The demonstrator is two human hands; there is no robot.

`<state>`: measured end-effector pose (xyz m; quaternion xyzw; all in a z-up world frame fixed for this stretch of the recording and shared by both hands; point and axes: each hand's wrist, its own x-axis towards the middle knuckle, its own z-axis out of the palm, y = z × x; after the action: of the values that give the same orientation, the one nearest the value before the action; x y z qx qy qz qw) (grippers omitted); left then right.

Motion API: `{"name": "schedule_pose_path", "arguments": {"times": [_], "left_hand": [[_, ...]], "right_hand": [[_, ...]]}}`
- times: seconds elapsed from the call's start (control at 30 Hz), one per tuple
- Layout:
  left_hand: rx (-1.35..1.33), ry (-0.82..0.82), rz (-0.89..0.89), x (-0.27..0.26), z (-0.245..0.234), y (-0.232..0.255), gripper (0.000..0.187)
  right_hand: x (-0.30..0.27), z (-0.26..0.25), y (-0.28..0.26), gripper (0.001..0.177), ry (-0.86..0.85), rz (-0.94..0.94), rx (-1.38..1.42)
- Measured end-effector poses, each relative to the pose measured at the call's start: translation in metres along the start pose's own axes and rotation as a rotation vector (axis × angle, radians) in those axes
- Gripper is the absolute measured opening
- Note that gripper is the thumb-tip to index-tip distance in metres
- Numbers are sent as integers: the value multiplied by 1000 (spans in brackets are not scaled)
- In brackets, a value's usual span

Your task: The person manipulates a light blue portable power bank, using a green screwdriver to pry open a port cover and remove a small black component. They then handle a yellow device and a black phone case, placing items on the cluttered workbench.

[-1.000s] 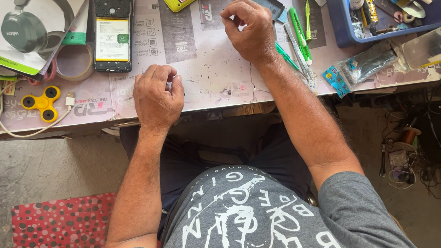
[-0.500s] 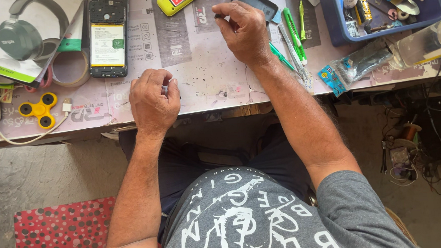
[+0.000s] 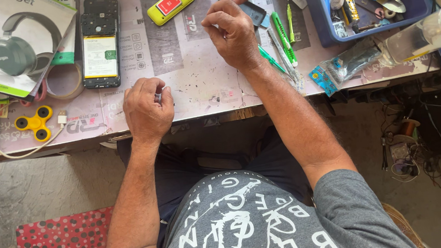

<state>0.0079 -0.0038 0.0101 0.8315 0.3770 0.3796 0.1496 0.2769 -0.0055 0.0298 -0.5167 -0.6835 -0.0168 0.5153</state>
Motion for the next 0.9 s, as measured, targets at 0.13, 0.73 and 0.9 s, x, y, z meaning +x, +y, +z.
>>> {"name": "schedule_pose_path", "arguments": {"times": [0.13, 0.73, 0.9], "left_hand": [[-5, 0, 3, 0, -1, -1, 11], [45, -14, 188, 136, 27, -17, 21], [165, -98, 41, 192, 63, -21, 39]], "right_hand": [[0, 0, 2, 12, -22, 56, 8], [5, 6, 0, 12, -140, 70, 27], [7, 4, 0, 14, -150, 65, 59]]}}
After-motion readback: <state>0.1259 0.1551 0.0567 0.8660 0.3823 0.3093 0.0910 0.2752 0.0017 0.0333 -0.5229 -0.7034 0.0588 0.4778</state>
